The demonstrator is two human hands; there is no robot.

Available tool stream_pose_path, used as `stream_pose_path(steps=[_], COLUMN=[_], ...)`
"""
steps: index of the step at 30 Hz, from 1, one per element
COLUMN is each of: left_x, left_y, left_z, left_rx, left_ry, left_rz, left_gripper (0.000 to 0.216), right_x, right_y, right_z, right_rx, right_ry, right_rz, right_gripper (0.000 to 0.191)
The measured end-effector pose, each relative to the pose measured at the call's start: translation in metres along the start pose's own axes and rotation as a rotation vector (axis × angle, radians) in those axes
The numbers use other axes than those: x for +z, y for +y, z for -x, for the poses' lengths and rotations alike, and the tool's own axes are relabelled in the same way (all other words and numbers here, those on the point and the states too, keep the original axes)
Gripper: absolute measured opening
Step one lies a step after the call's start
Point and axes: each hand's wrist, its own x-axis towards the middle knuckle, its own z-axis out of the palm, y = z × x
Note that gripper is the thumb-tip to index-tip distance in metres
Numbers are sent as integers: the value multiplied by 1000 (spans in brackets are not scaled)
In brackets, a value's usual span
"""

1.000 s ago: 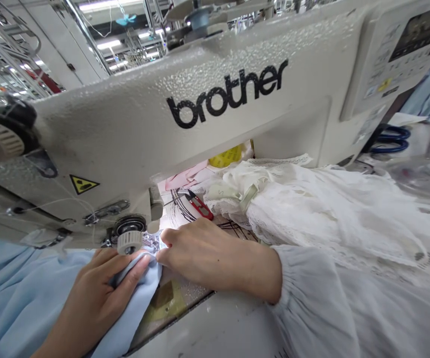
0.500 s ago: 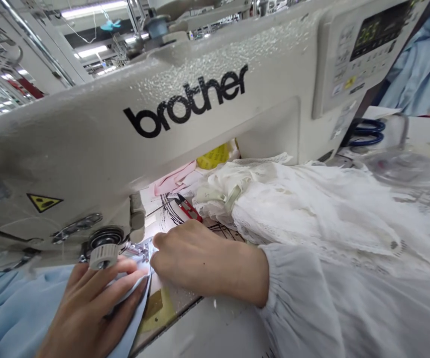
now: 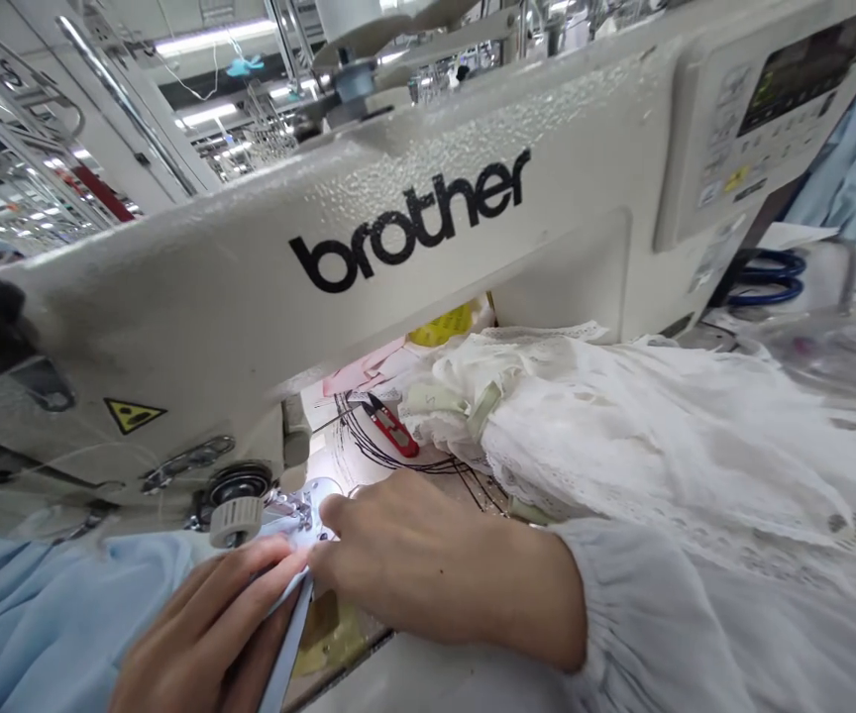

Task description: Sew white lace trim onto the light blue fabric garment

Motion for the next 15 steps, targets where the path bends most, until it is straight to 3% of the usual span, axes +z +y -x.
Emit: stream_pose_path(steps=[5, 15], left_x=[0, 5], left_y=[1, -16], left_z=[-6, -2], left_rx=[-31, -41], left_ry=[78, 38], left_rz=[36, -25], left_gripper=[22, 21], right_x=[2, 3], right_y=[0, 4], right_z=[0, -2], right_rx=[23, 28], right_ry=[0, 24], right_rz=[7, 26], right_gripper=[8, 4])
